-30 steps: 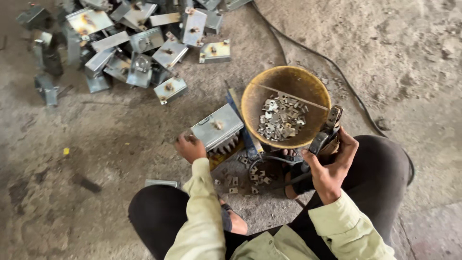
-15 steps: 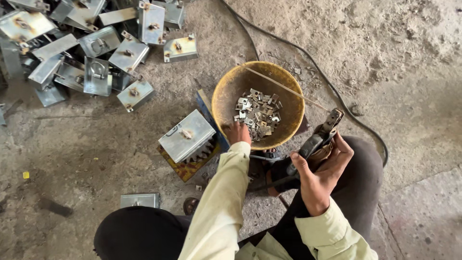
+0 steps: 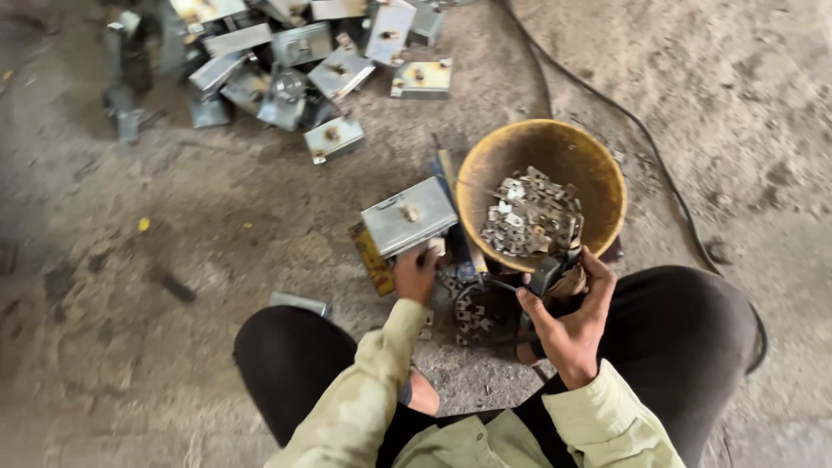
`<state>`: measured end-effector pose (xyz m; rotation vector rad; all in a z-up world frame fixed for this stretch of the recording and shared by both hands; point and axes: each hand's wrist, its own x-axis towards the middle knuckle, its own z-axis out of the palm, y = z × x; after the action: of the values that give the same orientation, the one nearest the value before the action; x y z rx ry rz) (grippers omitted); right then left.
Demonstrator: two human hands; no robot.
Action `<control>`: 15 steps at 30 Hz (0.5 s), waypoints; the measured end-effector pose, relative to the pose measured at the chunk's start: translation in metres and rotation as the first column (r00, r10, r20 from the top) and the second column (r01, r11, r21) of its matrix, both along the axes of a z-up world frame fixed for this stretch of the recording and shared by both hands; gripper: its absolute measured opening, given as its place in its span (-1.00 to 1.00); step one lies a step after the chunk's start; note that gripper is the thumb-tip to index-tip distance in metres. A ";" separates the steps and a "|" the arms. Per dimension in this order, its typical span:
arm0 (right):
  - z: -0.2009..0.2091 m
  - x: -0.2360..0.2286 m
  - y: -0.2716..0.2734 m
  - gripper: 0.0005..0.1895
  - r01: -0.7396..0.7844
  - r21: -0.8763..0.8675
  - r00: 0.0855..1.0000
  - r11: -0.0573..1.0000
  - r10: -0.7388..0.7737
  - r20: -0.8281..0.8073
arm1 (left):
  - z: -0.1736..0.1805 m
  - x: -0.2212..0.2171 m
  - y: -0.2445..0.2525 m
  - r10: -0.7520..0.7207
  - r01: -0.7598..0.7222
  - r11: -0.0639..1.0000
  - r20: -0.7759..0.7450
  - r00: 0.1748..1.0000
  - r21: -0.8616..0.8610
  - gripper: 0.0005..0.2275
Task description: The person spot welds small metal tabs onto rectangular metal boxes using a hand-held electrode while seated on the floor, picking tabs from a yellow bowl and placing finished components on the ground.
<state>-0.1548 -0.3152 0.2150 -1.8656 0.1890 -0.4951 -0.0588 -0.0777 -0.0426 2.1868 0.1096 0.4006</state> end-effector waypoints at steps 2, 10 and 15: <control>-0.003 -0.002 0.009 -0.08 -0.053 -0.080 0.998 0.995 0.051 -0.029 | 0.003 -0.032 0.032 0.101 -0.159 0.942 -0.200 0.975 -0.296 -0.74; -0.006 -0.001 0.021 -0.09 -0.157 -0.532 0.900 0.832 0.342 0.270 | -0.069 0.006 0.044 0.363 -0.410 0.694 -0.203 0.909 -0.592 -0.71; -0.002 -0.002 0.018 -0.13 -0.169 -0.544 0.875 0.822 0.380 0.301 | -0.083 0.019 0.033 0.427 -0.523 0.796 -0.328 0.842 -0.305 -0.74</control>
<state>-0.1563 -0.2973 0.2127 -2.1978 -0.5414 -0.7561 -0.0403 -0.0445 -0.1253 1.7830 0.8309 0.3494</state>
